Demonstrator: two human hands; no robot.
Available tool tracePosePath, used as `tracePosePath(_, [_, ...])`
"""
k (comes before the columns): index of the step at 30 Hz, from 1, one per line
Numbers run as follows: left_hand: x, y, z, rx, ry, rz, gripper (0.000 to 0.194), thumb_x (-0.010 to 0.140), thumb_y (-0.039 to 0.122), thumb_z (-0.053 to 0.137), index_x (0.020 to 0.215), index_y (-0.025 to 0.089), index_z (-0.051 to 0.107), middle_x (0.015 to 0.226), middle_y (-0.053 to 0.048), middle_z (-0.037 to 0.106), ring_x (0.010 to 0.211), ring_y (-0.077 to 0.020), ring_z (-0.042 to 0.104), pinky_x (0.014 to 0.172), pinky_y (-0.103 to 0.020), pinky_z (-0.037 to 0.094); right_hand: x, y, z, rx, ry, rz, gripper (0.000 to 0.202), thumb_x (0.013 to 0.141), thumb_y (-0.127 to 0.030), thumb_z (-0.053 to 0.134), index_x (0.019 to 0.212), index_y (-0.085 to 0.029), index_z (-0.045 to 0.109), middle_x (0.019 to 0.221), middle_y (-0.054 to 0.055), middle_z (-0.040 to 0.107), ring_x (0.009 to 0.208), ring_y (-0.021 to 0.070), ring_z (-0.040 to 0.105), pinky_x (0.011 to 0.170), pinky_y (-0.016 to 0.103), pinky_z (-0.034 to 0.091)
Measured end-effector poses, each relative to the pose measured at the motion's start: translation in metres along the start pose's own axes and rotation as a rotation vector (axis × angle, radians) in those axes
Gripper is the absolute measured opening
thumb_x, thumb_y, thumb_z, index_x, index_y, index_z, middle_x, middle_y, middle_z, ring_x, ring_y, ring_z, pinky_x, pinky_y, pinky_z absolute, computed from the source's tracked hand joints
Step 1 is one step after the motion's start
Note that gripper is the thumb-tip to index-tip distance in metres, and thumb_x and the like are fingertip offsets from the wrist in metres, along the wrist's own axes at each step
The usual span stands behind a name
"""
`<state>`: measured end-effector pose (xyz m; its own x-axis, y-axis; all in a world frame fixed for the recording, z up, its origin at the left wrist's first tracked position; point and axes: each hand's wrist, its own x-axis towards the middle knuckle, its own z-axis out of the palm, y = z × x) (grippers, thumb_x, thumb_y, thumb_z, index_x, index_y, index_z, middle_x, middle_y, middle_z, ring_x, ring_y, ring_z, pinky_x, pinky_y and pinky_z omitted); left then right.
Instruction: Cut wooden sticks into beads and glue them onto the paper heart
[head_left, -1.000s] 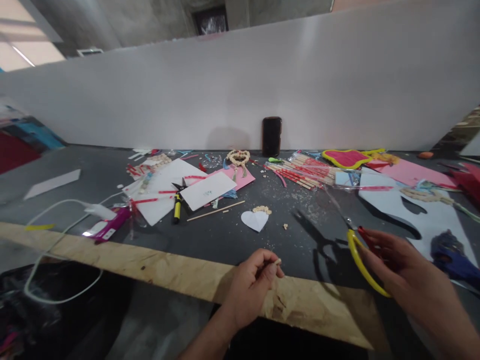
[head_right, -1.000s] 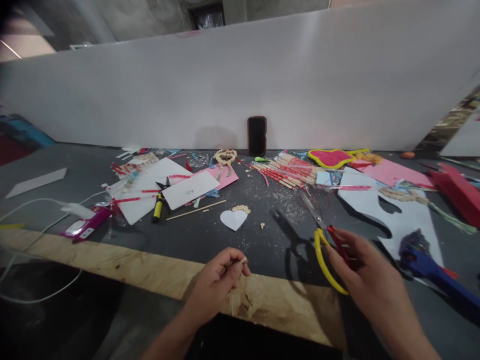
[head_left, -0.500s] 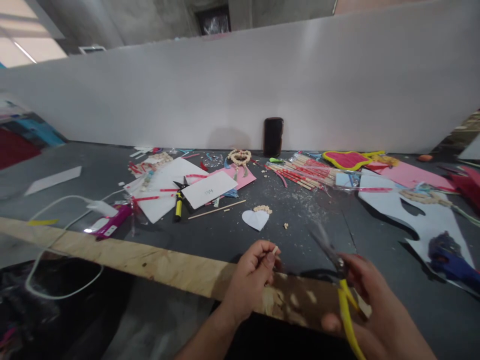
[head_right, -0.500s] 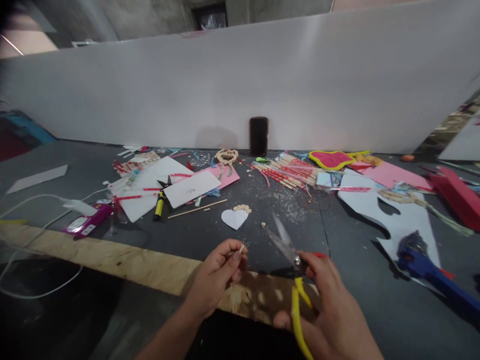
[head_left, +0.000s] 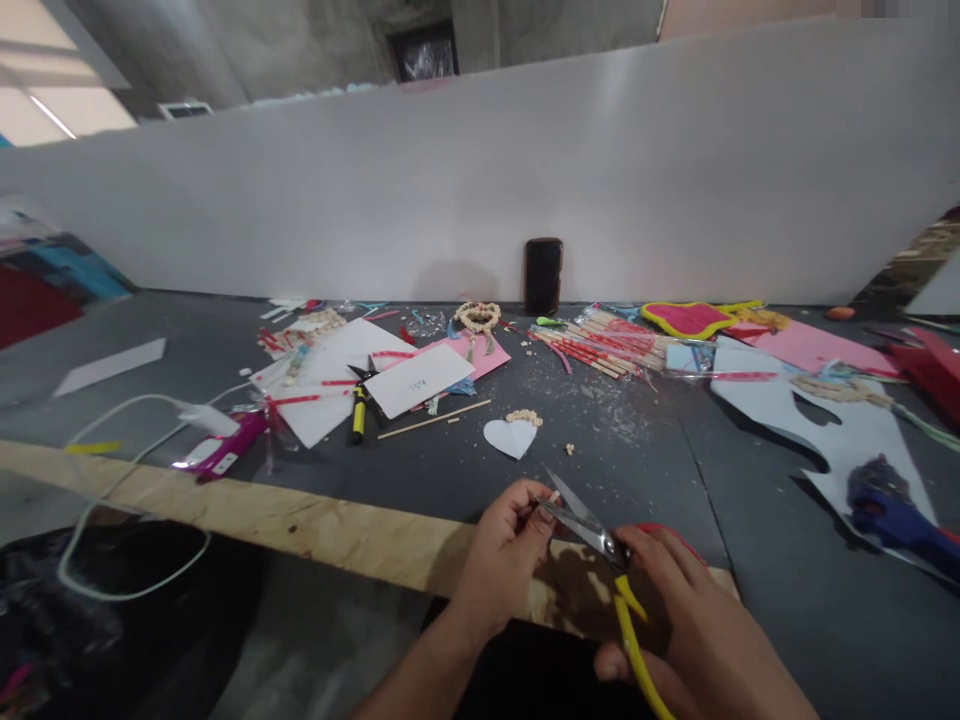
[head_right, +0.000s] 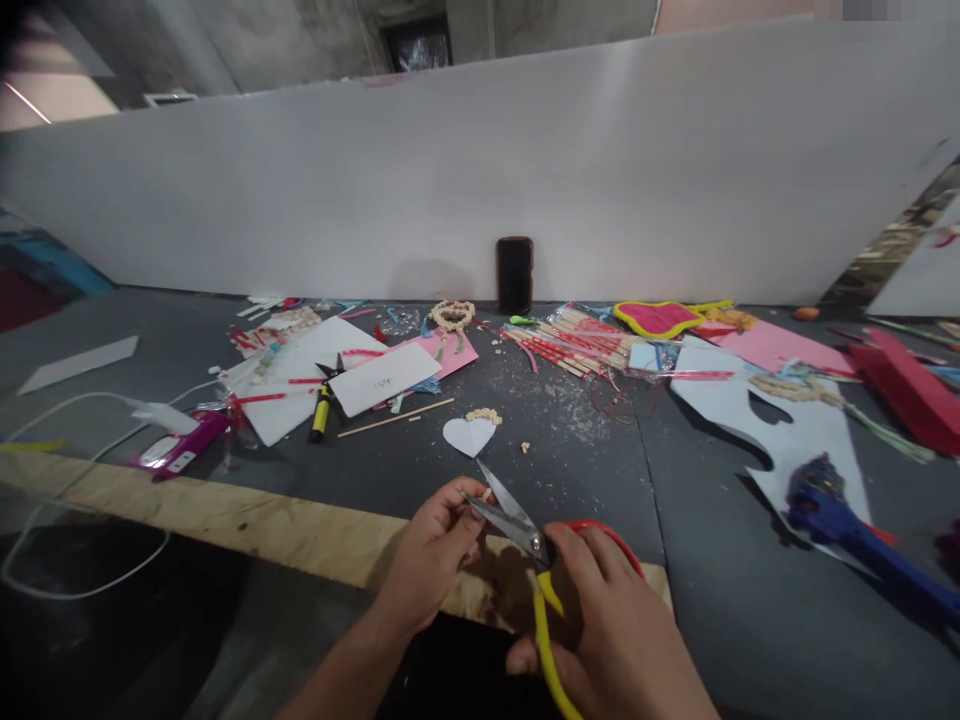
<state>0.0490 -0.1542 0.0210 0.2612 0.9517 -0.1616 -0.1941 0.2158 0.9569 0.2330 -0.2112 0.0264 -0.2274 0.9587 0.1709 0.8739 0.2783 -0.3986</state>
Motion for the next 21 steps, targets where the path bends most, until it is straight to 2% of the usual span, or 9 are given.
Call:
tracePosePath(3, [-0.0011,-0.0023,-0.0005,0.008,0.001,-0.007,0.025,0.082,0.04,0.054,0.085,0.015,0.051,0.061,0.005,0.046,0.05,-0.005,0.035,0.047,-0.016,0.029,0.0006,-0.0024,0.0015,0.046,-0.037,0.042,0.068,0.062,-0.049,0.066,0.121,-0.023,0.044,0.112,0.013,0.055,0.099,0.0264,0.056,0.078,0.038,0.049])
tracePosePath(7, [-0.0012,-0.0059,-0.0008,0.029,0.002,-0.018,0.026,0.081,0.041,0.054,0.085,0.016,0.051,0.058,0.006,0.04,0.05,-0.0058,0.034,0.047,-0.017,0.029,0.0035,-0.0064,0.0001,0.086,-0.084,0.059,0.069,0.063,-0.051,0.065,0.122,-0.021,0.044,0.113,0.013,0.054,0.101,0.0262,0.055,0.081,0.039,0.048])
tracePosePath(13, [-0.0003,-0.0102,-0.0034,0.082,-0.002,0.021,0.024,0.082,0.04,0.053,0.087,0.016,0.054,0.066,0.004,0.046,0.056,-0.0069,0.037,0.052,-0.017,0.032,0.0043,-0.0035,0.002,0.056,-0.094,0.06,0.069,0.064,-0.035,0.063,0.128,-0.022,0.039,0.116,0.012,0.053,0.104,0.0259,0.054,0.083,0.039,0.047])
tracePosePath(17, [0.0009,-0.0101,-0.0042,0.134,-0.007,0.049,0.023,0.083,0.038,0.051,0.087,0.016,0.054,0.07,0.002,0.05,0.059,-0.0082,0.04,0.057,-0.018,0.035,0.0006,0.0013,0.0066,0.028,-0.081,0.062,0.075,0.062,-0.031,0.061,0.132,-0.021,0.035,0.12,0.013,0.051,0.107,0.0272,0.053,0.084,0.04,0.047])
tracePosePath(21, [0.0004,-0.0074,-0.0027,0.183,0.004,0.055,0.023,0.083,0.038,0.051,0.086,0.016,0.055,0.074,-0.001,0.054,0.063,-0.0103,0.045,0.059,-0.02,0.037,0.0006,0.0005,0.0054,0.004,-0.053,0.029,0.074,0.06,-0.022,0.057,0.131,-0.021,0.036,0.118,0.013,0.054,0.106,0.027,0.054,0.083,0.039,0.048])
